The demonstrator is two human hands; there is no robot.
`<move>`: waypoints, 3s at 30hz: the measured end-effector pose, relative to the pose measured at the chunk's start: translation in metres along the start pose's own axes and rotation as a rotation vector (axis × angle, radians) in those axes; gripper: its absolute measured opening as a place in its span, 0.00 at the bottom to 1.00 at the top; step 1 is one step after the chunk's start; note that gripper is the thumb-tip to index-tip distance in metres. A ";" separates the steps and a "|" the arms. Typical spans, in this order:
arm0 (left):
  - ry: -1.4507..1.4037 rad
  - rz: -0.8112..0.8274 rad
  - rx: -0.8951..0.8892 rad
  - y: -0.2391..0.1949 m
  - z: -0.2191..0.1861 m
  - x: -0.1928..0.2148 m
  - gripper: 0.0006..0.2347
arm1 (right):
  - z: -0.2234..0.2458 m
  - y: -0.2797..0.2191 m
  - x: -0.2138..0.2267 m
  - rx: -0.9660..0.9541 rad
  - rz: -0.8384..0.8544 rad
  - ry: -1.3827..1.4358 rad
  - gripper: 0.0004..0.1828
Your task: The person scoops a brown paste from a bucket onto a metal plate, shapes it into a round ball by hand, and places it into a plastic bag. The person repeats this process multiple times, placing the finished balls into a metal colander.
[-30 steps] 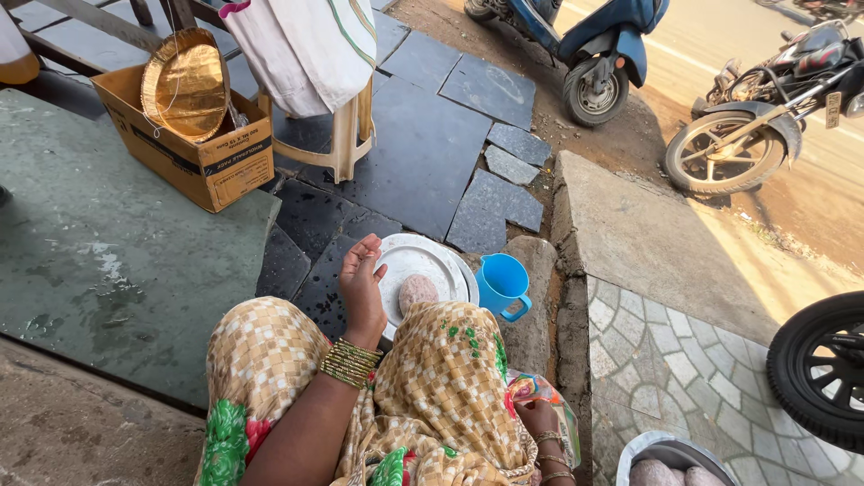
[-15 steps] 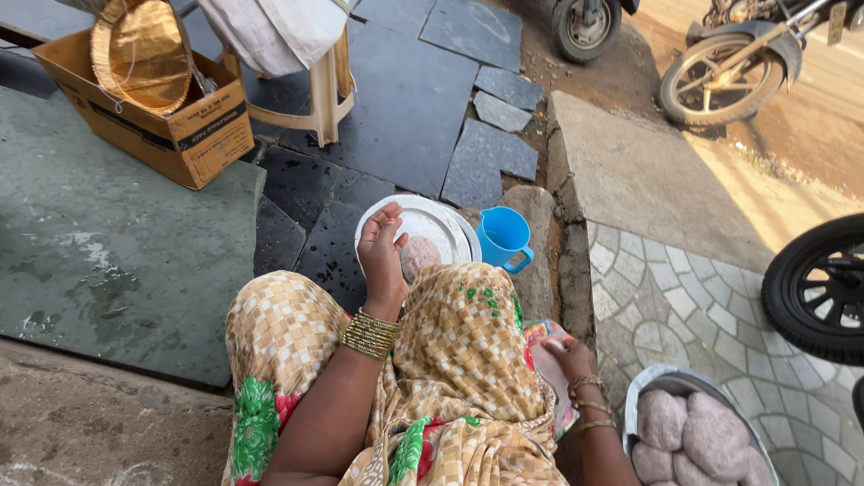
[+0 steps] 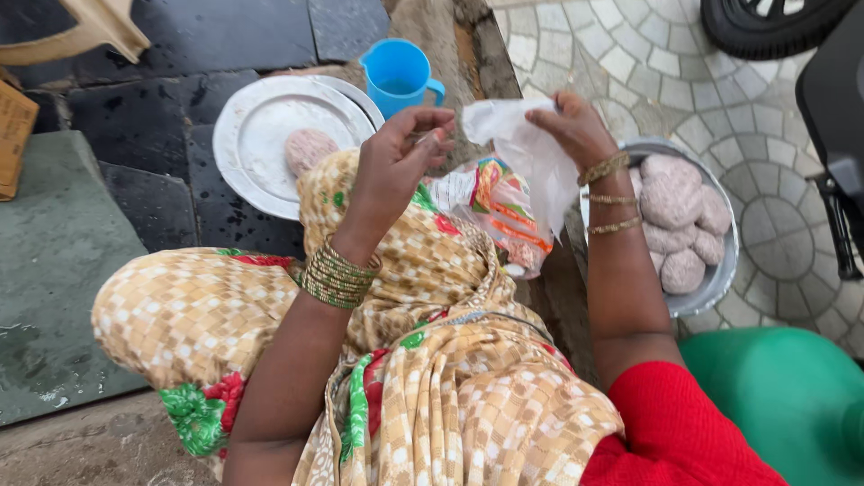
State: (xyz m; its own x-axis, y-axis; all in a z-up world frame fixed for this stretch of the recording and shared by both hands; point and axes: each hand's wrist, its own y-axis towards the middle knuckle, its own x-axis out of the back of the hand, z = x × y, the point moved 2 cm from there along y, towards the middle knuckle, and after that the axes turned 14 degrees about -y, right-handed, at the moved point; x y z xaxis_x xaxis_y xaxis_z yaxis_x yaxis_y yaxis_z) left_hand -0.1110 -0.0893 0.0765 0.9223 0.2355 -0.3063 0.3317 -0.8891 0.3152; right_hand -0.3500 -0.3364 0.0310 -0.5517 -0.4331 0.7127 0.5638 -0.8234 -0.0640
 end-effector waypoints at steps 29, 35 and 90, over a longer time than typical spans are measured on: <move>-0.268 -0.526 -0.489 0.048 -0.041 0.105 0.04 | -0.051 -0.034 -0.045 0.078 -0.643 -0.010 0.15; -0.768 -0.447 -0.362 0.016 -0.037 0.163 0.09 | -0.186 -0.038 -0.172 -0.100 0.278 -0.668 0.20; 0.497 -1.186 -0.069 0.012 0.007 0.282 0.31 | 0.313 0.099 -0.151 0.929 0.326 0.285 0.19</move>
State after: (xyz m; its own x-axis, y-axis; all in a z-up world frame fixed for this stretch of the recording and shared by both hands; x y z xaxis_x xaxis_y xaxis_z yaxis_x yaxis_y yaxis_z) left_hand 0.1513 -0.0360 -0.0121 0.0278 0.9973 -0.0685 0.9911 -0.0186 0.1318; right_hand -0.0188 -0.2375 0.1363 -0.3437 -0.7556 0.5576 0.8992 -0.0935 0.4275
